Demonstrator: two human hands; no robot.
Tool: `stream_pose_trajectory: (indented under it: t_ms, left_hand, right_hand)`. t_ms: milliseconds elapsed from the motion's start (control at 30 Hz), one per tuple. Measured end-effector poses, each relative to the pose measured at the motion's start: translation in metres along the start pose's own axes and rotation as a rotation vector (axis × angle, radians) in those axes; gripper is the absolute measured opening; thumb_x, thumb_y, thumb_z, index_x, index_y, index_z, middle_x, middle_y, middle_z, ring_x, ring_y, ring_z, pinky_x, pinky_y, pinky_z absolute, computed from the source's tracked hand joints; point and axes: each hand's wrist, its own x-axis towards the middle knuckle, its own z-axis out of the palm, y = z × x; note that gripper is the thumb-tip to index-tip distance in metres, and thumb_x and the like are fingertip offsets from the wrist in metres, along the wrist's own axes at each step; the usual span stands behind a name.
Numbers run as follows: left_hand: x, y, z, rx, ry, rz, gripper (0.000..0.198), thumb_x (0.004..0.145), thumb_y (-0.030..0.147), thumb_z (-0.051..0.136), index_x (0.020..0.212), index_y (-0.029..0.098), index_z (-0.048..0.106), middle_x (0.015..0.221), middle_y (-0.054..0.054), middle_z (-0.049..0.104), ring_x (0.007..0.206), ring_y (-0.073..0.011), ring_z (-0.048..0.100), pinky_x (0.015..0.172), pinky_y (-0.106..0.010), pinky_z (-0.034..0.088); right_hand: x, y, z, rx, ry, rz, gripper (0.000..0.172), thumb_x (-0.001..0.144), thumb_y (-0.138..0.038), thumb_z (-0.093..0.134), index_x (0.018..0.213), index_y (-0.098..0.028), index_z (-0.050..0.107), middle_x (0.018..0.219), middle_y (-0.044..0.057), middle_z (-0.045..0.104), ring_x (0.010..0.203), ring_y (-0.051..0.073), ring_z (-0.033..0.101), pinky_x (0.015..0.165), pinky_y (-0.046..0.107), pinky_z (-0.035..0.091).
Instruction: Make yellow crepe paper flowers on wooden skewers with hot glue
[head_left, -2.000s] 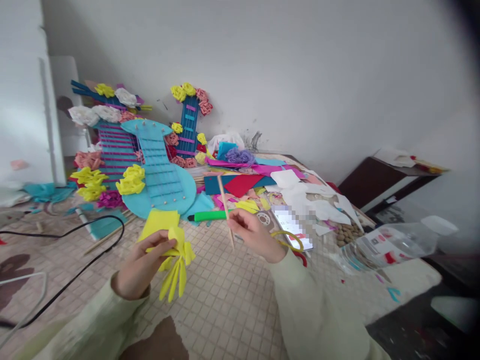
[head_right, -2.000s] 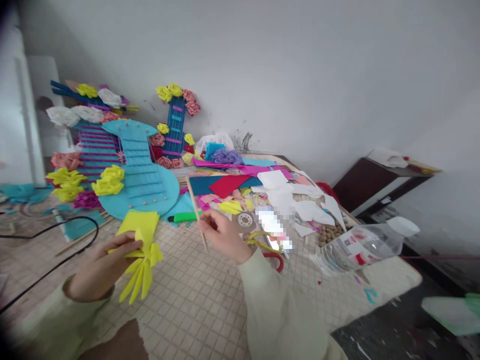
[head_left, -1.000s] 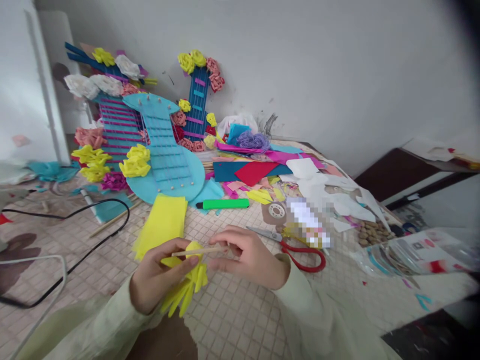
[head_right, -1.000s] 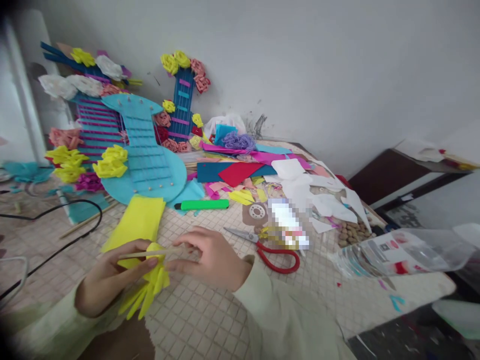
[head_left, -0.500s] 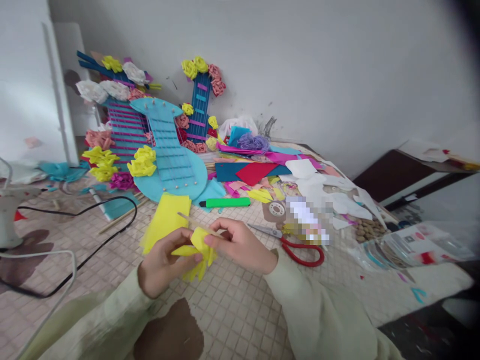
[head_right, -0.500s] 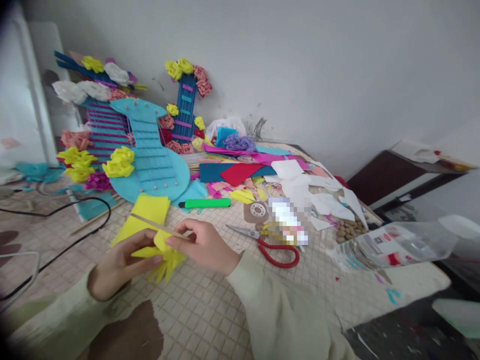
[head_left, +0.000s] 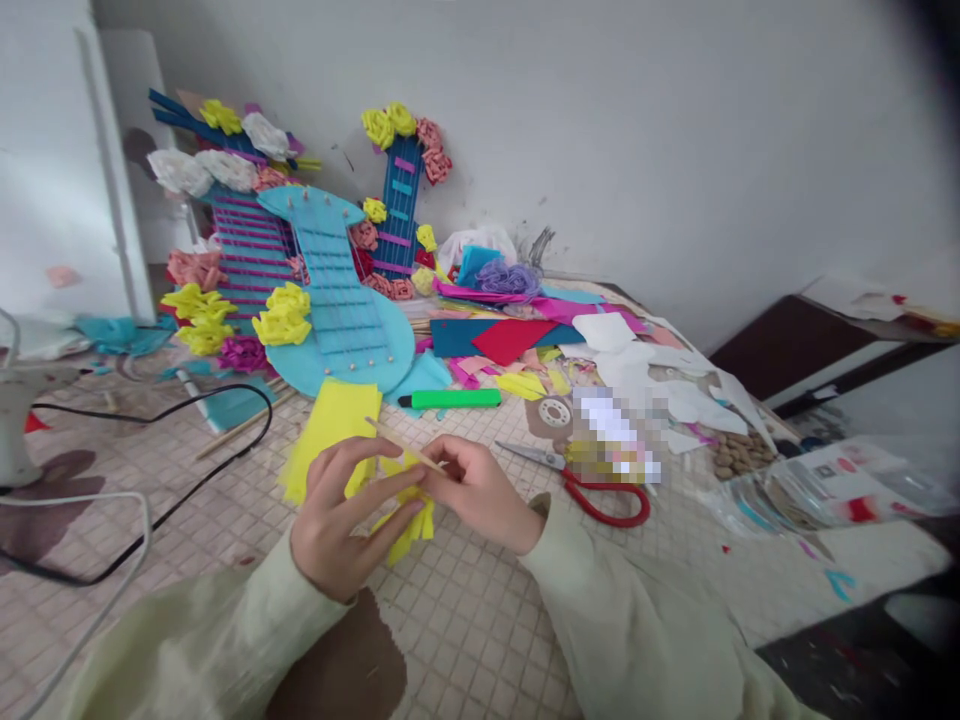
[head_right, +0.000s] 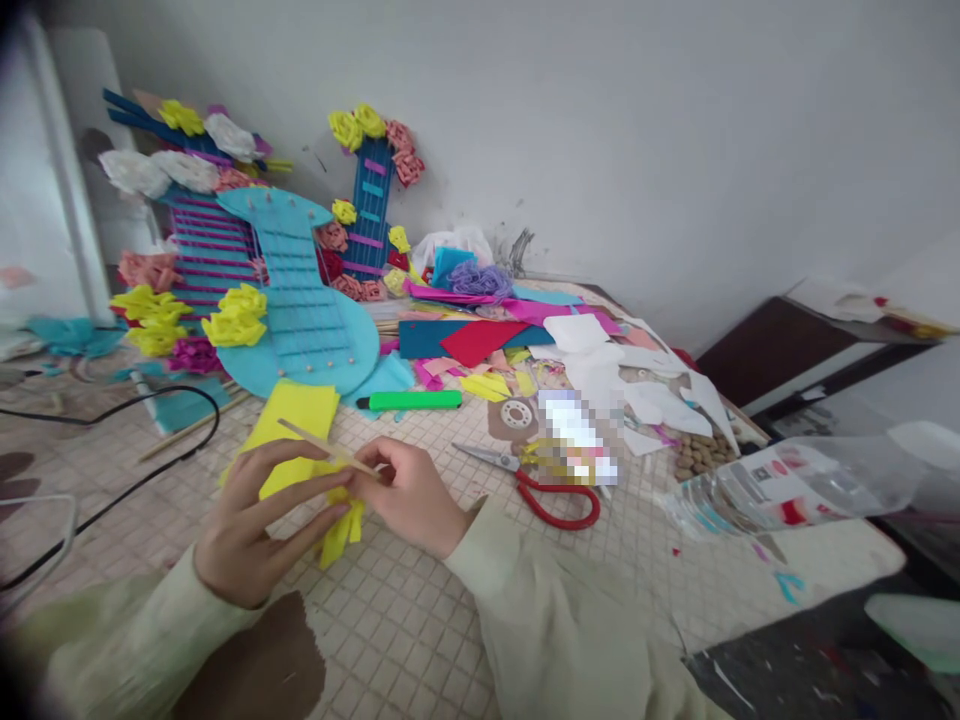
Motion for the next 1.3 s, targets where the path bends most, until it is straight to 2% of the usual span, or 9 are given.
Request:
stream_pose_trajectory:
  t_ms: [300,533,667,767,833,933,1033,1167,1300]
  left_hand:
    - [0.001,0.005,-0.007,0.046,0.104,0.09,0.018,0.068,0.008,0.06,0.082,0.019,0.059,0.087,-0.005,0.057,0.081,-0.022,0.053,0.072,-0.04,0.041]
    - [0.007,-0.026,-0.027,-0.112,0.086,-0.409,0.022,0.079,0.022,0.041,0.059,0.021,0.048,0.075,-0.002,0.055,0.074,-0.0191,0.052,0.074,-0.037,0.038]
    - [0.011,-0.041,-0.029,-0.265,0.045,-0.631,0.017,0.071,0.032,0.057,0.081,0.019,0.052,0.084,-0.001,0.057,0.066,-0.0149,0.056,0.057,-0.028,0.045]
    - [0.012,-0.029,-0.021,-0.586,-0.108,-0.788,0.033,0.069,0.034,0.059,0.098,0.02,0.052,0.095,-0.006,0.062,0.081,-0.0192,0.061,0.067,-0.032,0.051]
    - [0.012,-0.012,-0.015,-0.729,-0.249,-0.819,0.026,0.071,0.036,0.056,0.091,0.02,0.06,0.092,-0.007,0.066,0.09,-0.0218,0.06,0.075,-0.033,0.049]
    - [0.009,0.009,-0.008,-0.716,-0.366,-0.855,0.018,0.067,0.036,0.06,0.074,0.02,0.065,0.069,-0.002,0.066,0.076,-0.0204,0.062,0.063,-0.026,0.05]
    - [0.006,0.015,-0.005,-0.638,-0.373,-0.892,0.015,0.064,0.034,0.064,0.063,0.019,0.062,0.058,0.001,0.061,0.062,-0.0166,0.058,0.05,-0.022,0.046]
    - [0.005,0.011,-0.004,-0.646,-0.311,-0.827,0.016,0.063,0.033,0.065,0.06,0.018,0.059,0.065,0.0,0.061,0.061,-0.0142,0.056,0.055,-0.023,0.047]
    - [0.005,0.017,-0.002,-0.684,-0.259,-0.945,0.016,0.063,0.034,0.065,0.065,0.019,0.058,0.063,0.002,0.059,0.056,-0.012,0.055,0.049,-0.02,0.045]
  right_hand:
    - [-0.002,-0.002,0.006,0.087,-0.017,0.048,0.018,0.077,-0.033,0.056,0.074,-0.015,0.051,0.064,-0.004,0.045,0.054,0.006,0.04,0.049,0.018,0.033]
    - [-0.003,-0.006,-0.009,0.163,-0.032,0.046,0.021,0.076,-0.036,0.058,0.075,-0.016,0.05,0.066,-0.003,0.048,0.051,0.005,0.042,0.046,0.017,0.033]
    - [-0.004,-0.006,-0.015,0.201,-0.081,0.025,0.021,0.076,-0.035,0.059,0.076,-0.015,0.051,0.065,-0.003,0.049,0.051,0.005,0.043,0.046,0.017,0.033]
    - [-0.006,-0.005,-0.014,0.198,-0.113,-0.001,0.02,0.076,-0.034,0.059,0.077,-0.015,0.051,0.062,-0.005,0.045,0.048,0.004,0.037,0.043,0.017,0.028]
    - [-0.008,-0.005,-0.012,0.184,-0.131,-0.016,0.02,0.074,-0.033,0.061,0.076,-0.015,0.051,0.061,-0.005,0.044,0.048,0.004,0.035,0.043,0.017,0.026]
    - [-0.01,-0.006,-0.01,0.157,-0.145,-0.02,0.022,0.073,-0.034,0.062,0.076,-0.015,0.051,0.06,-0.006,0.042,0.048,0.004,0.033,0.043,0.017,0.025]
    - [-0.012,-0.007,-0.008,0.12,-0.087,-0.019,0.024,0.072,-0.037,0.062,0.076,-0.015,0.05,0.061,-0.005,0.045,0.049,0.004,0.034,0.043,0.017,0.026]
    - [-0.013,-0.005,-0.008,0.053,-0.005,-0.011,0.024,0.07,-0.035,0.064,0.074,-0.016,0.05,0.058,-0.006,0.043,0.047,0.004,0.03,0.042,0.018,0.024]
    - [-0.013,0.001,-0.008,0.073,-0.009,-0.001,0.033,0.064,-0.03,0.07,0.088,-0.019,0.05,0.072,-0.003,0.055,0.047,0.004,0.032,0.041,0.017,0.025]
